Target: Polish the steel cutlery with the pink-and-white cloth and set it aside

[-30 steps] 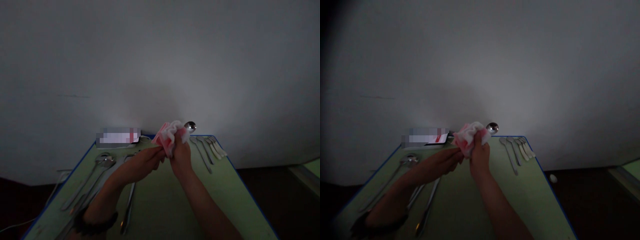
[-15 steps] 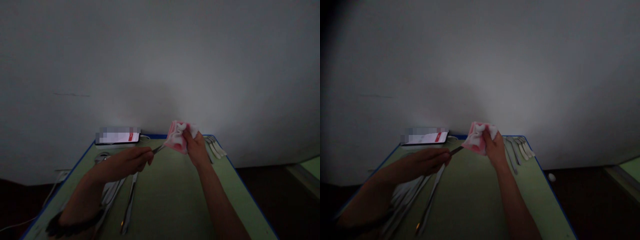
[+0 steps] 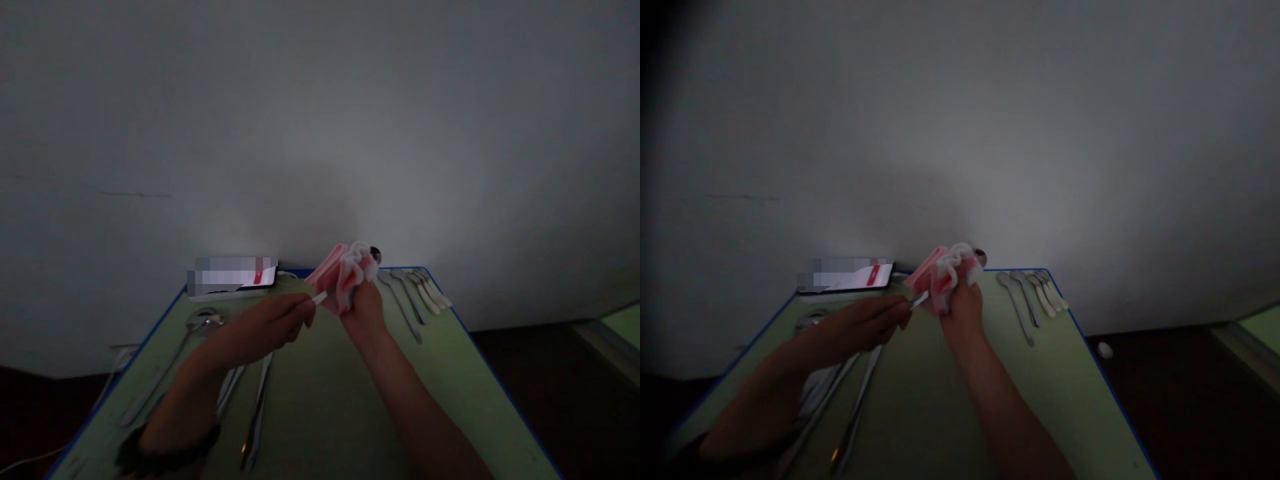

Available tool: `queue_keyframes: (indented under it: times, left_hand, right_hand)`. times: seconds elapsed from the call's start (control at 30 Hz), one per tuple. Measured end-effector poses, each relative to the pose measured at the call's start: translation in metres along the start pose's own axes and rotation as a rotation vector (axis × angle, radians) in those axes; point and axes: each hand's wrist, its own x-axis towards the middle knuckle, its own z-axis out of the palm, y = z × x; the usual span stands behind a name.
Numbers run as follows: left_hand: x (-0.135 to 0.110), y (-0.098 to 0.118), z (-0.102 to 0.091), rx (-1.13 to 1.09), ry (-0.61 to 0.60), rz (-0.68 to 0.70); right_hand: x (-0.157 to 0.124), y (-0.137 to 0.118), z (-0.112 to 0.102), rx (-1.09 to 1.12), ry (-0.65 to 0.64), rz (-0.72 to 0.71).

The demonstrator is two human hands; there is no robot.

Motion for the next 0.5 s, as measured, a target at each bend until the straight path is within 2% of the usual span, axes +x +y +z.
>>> queue_keyframes:
  times: [0.1,0.2,0.27,0.33,0.43,0.5]
  left_hand:
    - [-0.009,0.002,-0.010,0.009,-0.024,-0.012]
    - [-0.017,0.000,-0.017,0.008,-0.053,0.011]
    - [-0.019,-0.002,-0.018,0.006,-0.056,0.016]
    - [-0.018,-0.002,-0.018,0.020,-0.040,0.002]
    - [-0.014,-0.001,-0.014,0.057,-0.031,-0.009]
    - [-0.011,-0.001,-0.011,0.067,-0.045,0.003]
  right_hand:
    - [0.008,-0.018,-0.011,-0.061,-0.012,-0.091]
    - [0.012,-0.038,-0.022,-0.283,-0.155,-0.282]
    - [0.012,-0.043,-0.025,-0.353,-0.221,-0.364]
    - [0.011,-0.039,-0.024,-0.331,-0.197,-0.362]
    - [0.007,-0.021,-0.018,-0.248,-0.071,-0.282]
    - [0.003,-0.009,-0.015,-0.281,-0.046,-0.245]
